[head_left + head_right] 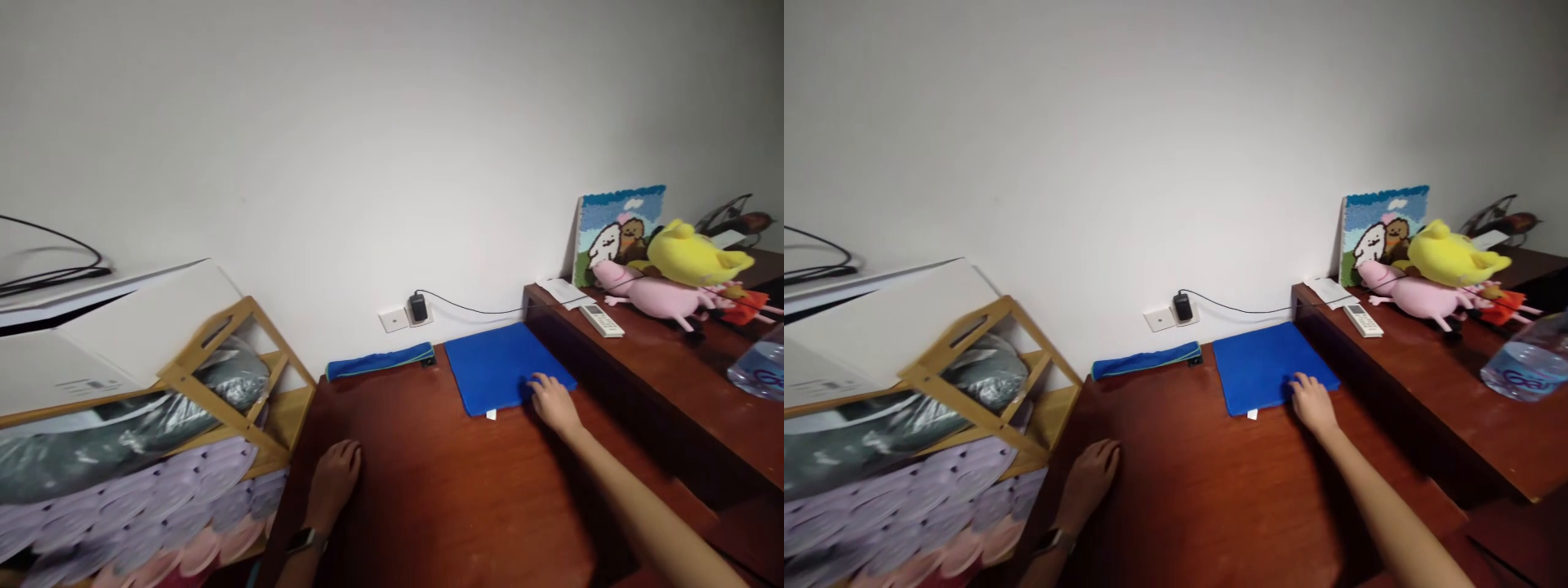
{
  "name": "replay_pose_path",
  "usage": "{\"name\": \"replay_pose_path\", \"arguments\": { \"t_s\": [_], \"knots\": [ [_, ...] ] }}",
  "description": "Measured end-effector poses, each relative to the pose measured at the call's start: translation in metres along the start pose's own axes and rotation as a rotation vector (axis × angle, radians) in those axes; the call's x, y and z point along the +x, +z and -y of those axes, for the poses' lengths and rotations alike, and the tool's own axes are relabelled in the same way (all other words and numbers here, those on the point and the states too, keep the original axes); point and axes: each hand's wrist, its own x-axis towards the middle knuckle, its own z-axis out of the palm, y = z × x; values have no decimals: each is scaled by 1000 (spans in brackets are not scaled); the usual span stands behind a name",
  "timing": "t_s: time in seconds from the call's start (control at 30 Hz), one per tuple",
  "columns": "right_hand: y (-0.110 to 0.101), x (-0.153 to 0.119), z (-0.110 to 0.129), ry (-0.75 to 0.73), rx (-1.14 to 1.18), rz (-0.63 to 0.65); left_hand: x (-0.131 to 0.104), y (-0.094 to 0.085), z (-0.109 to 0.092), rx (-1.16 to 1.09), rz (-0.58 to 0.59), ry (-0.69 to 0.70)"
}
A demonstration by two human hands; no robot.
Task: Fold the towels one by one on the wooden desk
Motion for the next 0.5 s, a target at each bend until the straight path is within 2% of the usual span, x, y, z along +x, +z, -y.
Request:
{"name": "replay_pose_path", "arguments": {
  "t_s": [0.03, 0.1, 0.2, 0.27, 0.37, 0.5],
  "knots": [
    [-2, 9, 25, -74, 44, 11, -5, -3, 17, 20, -14, -27],
    [-3, 30, 81, -210, 120, 35, -12, -2, 36, 32, -42, -57],
    [2, 70, 160, -356, 169, 65, -18, 6, 42, 25, -68, -70],
    [10, 101, 201, -393, 157, 92, -20, 11, 42, 16, -68, -69],
    [25, 146, 238, -363, 92, 154, -23, 16, 45, 0, -65, -74],
    [43, 181, 255, -326, 58, 190, -27, 18, 48, -3, -60, -93]
  ]
}}
